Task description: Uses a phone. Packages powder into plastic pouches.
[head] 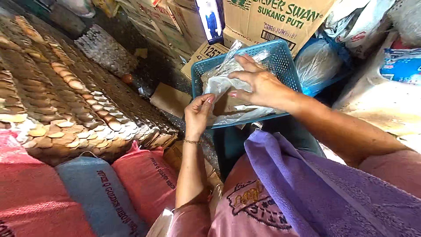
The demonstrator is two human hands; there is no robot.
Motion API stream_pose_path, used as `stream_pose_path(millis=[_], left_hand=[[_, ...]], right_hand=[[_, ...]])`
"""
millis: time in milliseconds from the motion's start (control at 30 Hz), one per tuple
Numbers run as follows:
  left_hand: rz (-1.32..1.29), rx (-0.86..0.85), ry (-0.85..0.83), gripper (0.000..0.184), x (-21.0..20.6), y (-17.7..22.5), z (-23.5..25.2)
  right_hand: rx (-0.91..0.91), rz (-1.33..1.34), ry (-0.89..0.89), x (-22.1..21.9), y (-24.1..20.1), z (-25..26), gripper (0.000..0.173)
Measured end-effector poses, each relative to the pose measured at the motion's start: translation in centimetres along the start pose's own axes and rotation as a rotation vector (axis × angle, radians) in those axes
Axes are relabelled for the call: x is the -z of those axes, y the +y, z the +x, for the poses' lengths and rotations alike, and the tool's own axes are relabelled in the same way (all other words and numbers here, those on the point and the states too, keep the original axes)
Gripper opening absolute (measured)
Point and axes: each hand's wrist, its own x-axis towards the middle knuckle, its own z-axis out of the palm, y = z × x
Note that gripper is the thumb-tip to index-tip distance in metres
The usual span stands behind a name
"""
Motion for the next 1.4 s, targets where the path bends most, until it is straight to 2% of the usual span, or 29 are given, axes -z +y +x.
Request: stream_pose_path(millis=[167, 267, 500, 633, 733, 800, 933, 1067, 1167, 1267, 1400], left_hand=[[-0.112, 0.006, 0.055, 0.017, 1.7, 0.2, 0.6], [-0.169, 0.006, 0.086, 0.017, 2.5, 0.7, 0.5], [-0.304, -0.018, 0.061, 0.039, 4.5, 0.2, 0.8], [-0.317, -0.041, 0.005, 0.044, 5.1, 0.7, 0.8], [-0.361, -0.102, -0.082, 0.044, 5.3, 1.0, 0.9], [-0.441, -0.093, -0.122, 0.036, 4.8, 1.6, 0.7], [-0.674, 0.037, -0.144, 0.023, 2.6, 3.0, 0.4], [-0.875, 0.189, -0.173, 0.024, 0.3, 3.9, 0.1], [-0.947, 0.265, -0.197, 0.025, -1.2, 4.5, 0.0], [-0.956, 0.277, -0.257, 0.022, -2.1, 4.4, 0.1], [-0.695, 0.282, -0.339, 0.024, -2.4, 5.0, -1.4]], right_hand=[[0.138, -0.025, -0.056, 0.3, -2.4, 4.9, 0.020], [0.230, -0.022, -0.072, 0.8, -4.2, 6.4, 0.019], [0.382, -0.087, -0.099, 2.6, -8.8, 8.2, 0.022], [0.350, -0.086, -0.100, 3.9, -10.6, 8.6, 0.025], [0.346, -0.009, -0.007, 4.6, -11.0, 8.6, 0.025], [0.293, 0.008, 0.052, 5.0, -10.7, 8.8, 0.025], [0.133, 0.002, 0.112, 6.3, -9.5, 8.9, 0.025], [0.051, -0.028, 0.126, 6.7, -7.7, 8.4, 0.028], [0.065, -0.044, 0.159, 6.4, -5.9, 8.3, 0.027], [0.059, -0.056, 0.179, 6.2, -4.5, 8.2, 0.027], [0.010, -0.033, 0.236, 6.8, -3.5, 7.3, 0.028]])
